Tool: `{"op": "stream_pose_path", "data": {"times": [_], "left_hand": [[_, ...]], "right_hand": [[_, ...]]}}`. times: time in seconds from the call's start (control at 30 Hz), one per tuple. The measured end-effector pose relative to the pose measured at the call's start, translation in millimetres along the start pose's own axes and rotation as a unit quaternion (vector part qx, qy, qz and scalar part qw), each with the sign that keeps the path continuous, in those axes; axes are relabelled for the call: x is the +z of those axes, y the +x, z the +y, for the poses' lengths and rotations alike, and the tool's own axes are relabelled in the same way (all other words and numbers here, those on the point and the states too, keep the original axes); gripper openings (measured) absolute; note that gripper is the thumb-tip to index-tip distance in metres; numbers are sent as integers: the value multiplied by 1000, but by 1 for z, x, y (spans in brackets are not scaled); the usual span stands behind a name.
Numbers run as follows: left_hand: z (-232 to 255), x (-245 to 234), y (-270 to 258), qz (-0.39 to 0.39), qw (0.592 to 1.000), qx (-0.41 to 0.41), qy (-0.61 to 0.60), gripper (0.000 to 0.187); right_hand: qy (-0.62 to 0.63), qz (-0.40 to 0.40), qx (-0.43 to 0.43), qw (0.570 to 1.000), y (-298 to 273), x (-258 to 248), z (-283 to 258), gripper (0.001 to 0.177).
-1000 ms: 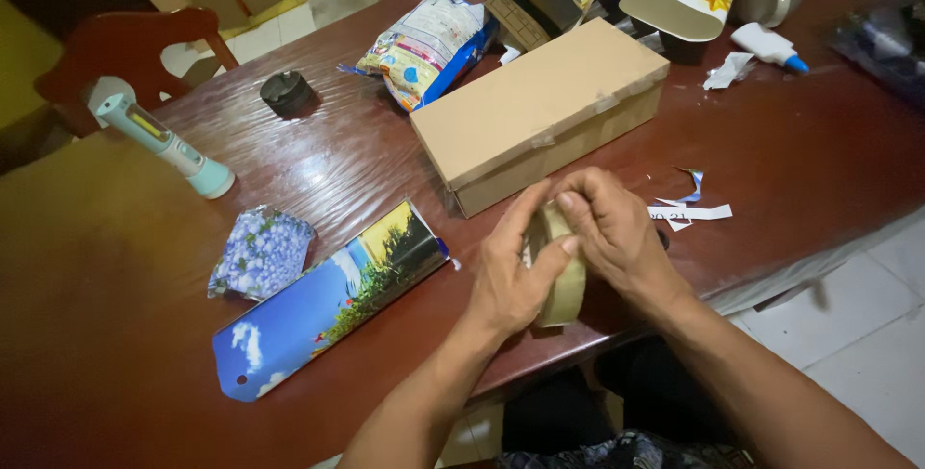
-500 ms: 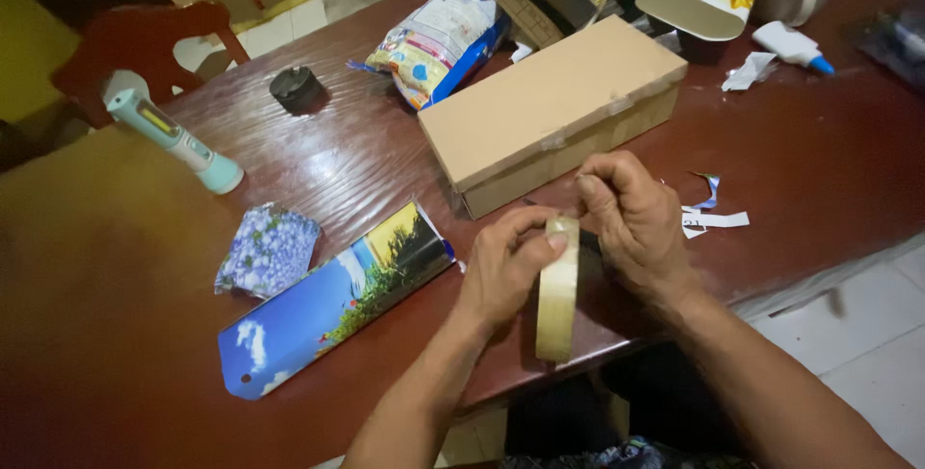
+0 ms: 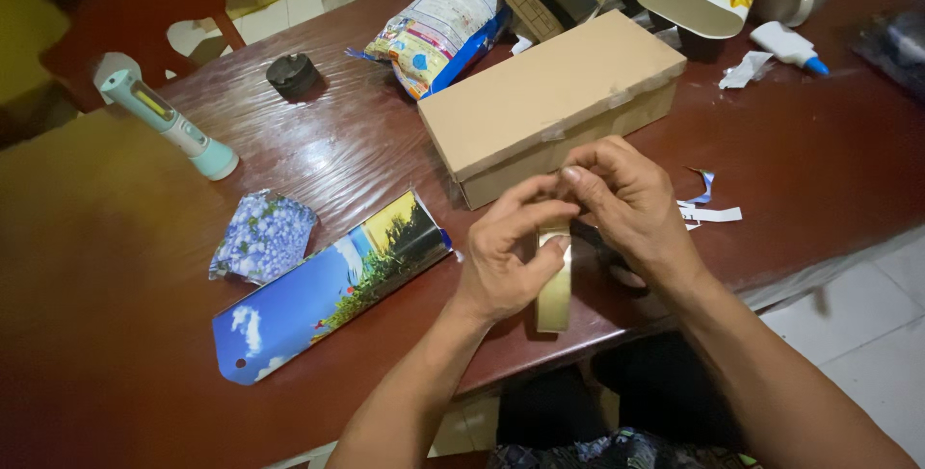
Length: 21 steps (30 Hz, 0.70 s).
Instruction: The person sits at a dining table and applies clear packing tape to a cardboard box, pulling tape from the roll, pressing it along the box edges and seams, and cutting pieces with scissors. They repeatedly tear off small tape strips and smooth them onto the box while wrapping paper and other boxes sit nearby.
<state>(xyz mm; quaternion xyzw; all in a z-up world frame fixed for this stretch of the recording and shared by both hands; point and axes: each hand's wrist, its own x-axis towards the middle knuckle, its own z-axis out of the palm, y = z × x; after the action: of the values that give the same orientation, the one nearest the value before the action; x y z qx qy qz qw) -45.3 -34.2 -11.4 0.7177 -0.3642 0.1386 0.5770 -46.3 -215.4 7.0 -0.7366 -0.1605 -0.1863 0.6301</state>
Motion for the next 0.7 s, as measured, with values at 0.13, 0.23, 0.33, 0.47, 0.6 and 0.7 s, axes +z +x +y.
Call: {"op": "stream_pose_path", "data": {"times": [0.13, 0.23, 0.33, 0.47, 0.6, 0.7], "left_hand": [[0, 0, -1, -2, 998, 31, 60, 47], [0, 0, 0, 5, 998, 30, 49, 51], [-2, -4, 3, 12, 999, 10, 45, 53], [-3, -6, 3, 24, 999, -35, 30, 56], [-9, -13, 7, 15, 991, -81, -109, 55], [-17, -27, 6, 17, 999, -16, 49, 58]], "right_hand": [[-54, -7, -16, 998, 2, -2, -4, 14], [-222, 48, -166, 960, 9, -11, -9, 31], [-231, 109, -181, 950, 13, -35, -14, 49], [-321, -16, -72, 944, -6, -69, -1, 30], [-372, -95, -33, 923, -53, -64, 31, 23], [-382, -96, -85, 915, -78, -64, 44, 22]]}}
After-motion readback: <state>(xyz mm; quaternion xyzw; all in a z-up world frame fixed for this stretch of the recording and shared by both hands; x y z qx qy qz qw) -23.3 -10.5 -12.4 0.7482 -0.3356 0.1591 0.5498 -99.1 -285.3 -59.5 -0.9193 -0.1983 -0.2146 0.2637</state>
